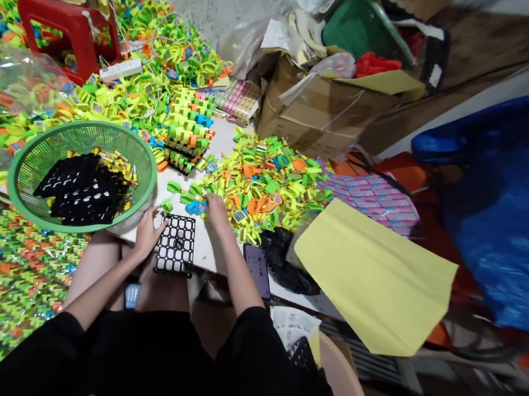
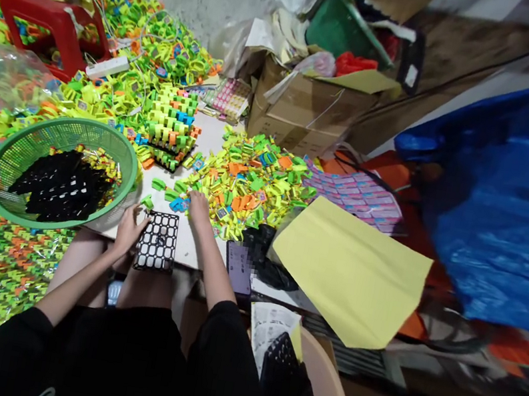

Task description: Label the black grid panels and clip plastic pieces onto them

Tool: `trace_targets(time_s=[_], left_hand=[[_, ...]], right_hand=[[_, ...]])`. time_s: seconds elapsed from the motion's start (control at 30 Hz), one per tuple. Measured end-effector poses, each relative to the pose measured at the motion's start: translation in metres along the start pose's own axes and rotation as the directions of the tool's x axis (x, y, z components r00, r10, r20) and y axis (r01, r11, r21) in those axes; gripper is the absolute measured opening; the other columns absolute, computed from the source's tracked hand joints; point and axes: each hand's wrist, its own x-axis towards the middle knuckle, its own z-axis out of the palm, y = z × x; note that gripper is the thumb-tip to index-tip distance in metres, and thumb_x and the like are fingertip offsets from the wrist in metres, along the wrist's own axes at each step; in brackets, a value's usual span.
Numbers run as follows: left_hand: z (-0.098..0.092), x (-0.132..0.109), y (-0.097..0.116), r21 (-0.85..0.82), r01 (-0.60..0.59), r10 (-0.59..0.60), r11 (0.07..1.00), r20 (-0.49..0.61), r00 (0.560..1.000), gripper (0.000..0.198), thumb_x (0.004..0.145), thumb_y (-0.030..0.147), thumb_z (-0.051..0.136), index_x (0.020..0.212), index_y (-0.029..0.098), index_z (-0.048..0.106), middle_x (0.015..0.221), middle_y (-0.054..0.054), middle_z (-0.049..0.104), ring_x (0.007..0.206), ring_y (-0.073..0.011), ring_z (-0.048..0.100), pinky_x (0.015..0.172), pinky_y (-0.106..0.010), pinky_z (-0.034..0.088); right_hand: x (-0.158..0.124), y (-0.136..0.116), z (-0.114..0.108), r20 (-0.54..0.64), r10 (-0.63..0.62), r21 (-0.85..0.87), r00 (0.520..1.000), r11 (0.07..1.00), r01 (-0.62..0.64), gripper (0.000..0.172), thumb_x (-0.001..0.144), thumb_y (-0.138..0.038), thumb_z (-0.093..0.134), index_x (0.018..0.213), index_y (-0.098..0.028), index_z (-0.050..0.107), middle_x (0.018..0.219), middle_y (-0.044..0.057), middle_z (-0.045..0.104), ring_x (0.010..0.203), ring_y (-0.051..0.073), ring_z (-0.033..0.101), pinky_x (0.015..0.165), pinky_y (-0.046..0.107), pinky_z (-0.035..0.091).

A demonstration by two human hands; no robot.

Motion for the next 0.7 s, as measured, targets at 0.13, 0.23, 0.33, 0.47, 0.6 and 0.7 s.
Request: trace_targets(time_s=[0.13,0.23,0.33,0.47,0.6,0.7], left_hand=[[0.01,0.026,-0.002,0.036,0.073,-0.074,0.997,0.047,0.996,0.02,0.087,0.036,0.06,0.096,0.018,0.063,0.095,-0.007,0.068,0.087,-0.0216,0.063,0.081,-0.032,0.048],[0.017,0.028,-0.005,0.037,0.057,-0.059,0.998,0.035,0.998,0.018,0.089,0.034,0.057,0.086,0.018,0.064,0.09,-0.006,0.068,0.081,-0.0193,0.063,0.076,-0.029,0.046],[0.018,0.024,-0.008,0.047,0.017,-0.018,0.999,0.031,0.999,0.017,0.091,0.032,0.055,0.09,0.018,0.066,0.092,-0.006,0.068,0.083,-0.0195,0.062,0.076,-0.029,0.046],[0.018,0.023,-0.01,0.085,-0.023,0.019,0.996,0.046,0.999,0.018,0.092,0.029,0.053,0.096,0.018,0.066,0.096,-0.007,0.068,0.088,-0.0205,0.062,0.08,-0.03,0.047],[0.017,0.023,-0.01,0.107,-0.038,0.031,0.994,0.072,0.997,0.018,0.093,0.027,0.052,0.098,0.017,0.066,0.096,-0.008,0.067,0.091,-0.0216,0.061,0.082,-0.032,0.047],[0.017,0.023,-0.01,0.108,-0.054,0.044,0.993,0.091,0.995,0.019,0.094,0.026,0.05,0.099,0.017,0.065,0.096,-0.009,0.066,0.093,-0.022,0.06,0.084,-0.032,0.047]], right_hand=[[0.014,0.011,-0.005,0.113,0.007,-0.077,0.994,0.997,0.002,0.034,0.084,0.001,0.041,0.104,-0.013,0.065,0.105,0.014,0.067,0.097,0.022,0.058,0.084,0.029,0.044],[0.026,0.017,-0.005,0.167,-0.021,-0.059,0.986,0.998,0.031,0.03,0.081,0.001,0.048,0.095,-0.015,0.07,0.098,0.014,0.068,0.093,0.023,0.061,0.08,0.029,0.045],[0.032,0.022,-0.005,0.185,-0.088,0.019,0.979,0.996,0.086,0.023,0.076,0.001,0.057,0.079,-0.018,0.071,0.084,0.012,0.068,0.087,0.022,0.063,0.077,0.029,0.046],[0.019,0.022,-0.009,0.11,-0.125,0.102,0.986,0.988,0.114,0.021,0.074,-0.001,0.061,0.081,-0.019,0.069,0.09,0.011,0.068,0.091,0.023,0.062,0.078,0.03,0.047],[-0.013,0.004,-0.003,-0.017,-0.083,0.293,0.996,0.952,0.084,0.027,0.078,-0.012,0.058,0.103,-0.019,0.063,0.099,0.009,0.067,0.09,0.023,0.062,0.079,0.034,0.048],[-0.032,-0.019,0.019,-0.035,0.002,0.59,0.999,0.807,0.019,0.027,0.078,-0.024,0.06,0.104,-0.017,0.063,0.091,0.006,0.069,0.08,0.021,0.064,0.076,0.034,0.051]])
